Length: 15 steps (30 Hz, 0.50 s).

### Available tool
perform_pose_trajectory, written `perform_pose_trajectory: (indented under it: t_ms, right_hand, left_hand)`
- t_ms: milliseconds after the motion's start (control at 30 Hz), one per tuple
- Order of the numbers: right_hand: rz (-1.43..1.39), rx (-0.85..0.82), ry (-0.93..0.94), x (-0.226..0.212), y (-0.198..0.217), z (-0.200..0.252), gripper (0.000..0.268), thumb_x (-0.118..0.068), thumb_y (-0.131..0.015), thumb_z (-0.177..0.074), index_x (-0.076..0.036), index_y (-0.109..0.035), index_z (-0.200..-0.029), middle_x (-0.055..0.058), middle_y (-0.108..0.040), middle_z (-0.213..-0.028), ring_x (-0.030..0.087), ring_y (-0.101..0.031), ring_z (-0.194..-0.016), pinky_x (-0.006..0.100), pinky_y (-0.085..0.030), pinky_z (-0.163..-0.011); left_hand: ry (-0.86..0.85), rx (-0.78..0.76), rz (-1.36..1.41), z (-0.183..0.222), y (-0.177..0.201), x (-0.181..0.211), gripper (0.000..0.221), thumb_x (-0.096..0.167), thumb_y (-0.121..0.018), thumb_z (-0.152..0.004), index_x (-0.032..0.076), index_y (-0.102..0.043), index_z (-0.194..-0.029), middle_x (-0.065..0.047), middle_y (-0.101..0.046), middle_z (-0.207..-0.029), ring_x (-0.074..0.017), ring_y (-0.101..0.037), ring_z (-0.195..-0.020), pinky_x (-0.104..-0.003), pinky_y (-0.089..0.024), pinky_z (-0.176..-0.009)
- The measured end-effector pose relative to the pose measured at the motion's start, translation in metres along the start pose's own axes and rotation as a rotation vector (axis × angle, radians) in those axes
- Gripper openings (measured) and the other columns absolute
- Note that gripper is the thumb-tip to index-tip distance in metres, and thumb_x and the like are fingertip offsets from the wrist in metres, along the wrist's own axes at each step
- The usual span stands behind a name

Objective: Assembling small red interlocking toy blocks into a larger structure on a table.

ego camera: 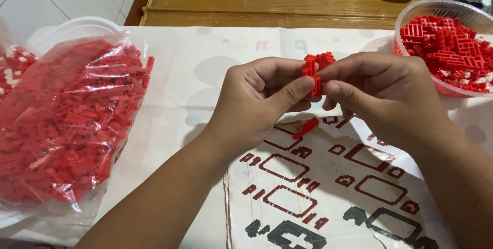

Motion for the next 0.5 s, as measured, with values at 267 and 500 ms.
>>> perform_pose_trajectory:
  t_ms: [267,500]
  right_hand:
    - [0.024,0.034,0.049,-0.007,-0.002,0.002,0.015,0.003,-0.076,-0.086,0.005,-0.074,-0.101,0.015,-0.078,-0.088,0.014,-0.070,-0.065,0.019,-0.056,-0.054]
    - [0.162,0.053,0.063,-0.017,-0.002,0.003,0.013,0.005,-0.078,-0.083,0.002,-0.076,-0.096,0.013,-0.079,-0.086,0.013,-0.069,-0.059,0.018,-0.058,-0.051]
  left_hand:
    - [0.034,0.013,0.015,0.002,-0.002,-0.002,0.027,0.008,-0.077,-0.080,0.001,-0.076,-0.105,-0.013,-0.082,-0.094,-0.0146,-0.077,-0.082,-0.025,-0.068,-0.079]
    - [0.002,0.003,-0.028,0.007,-0.005,0.003,0.028,0.008,-0.080,-0.079,0.001,-0.077,-0.106,-0.012,-0.082,-0.088,-0.0119,-0.075,-0.075,-0.021,-0.063,-0.064]
Point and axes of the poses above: each hand's wrist, its own z-axis away from the middle knuckle, its own y-axis out of the back of the hand, x = y × z, the point moved 4 cm from there along -z, towards the middle knuckle
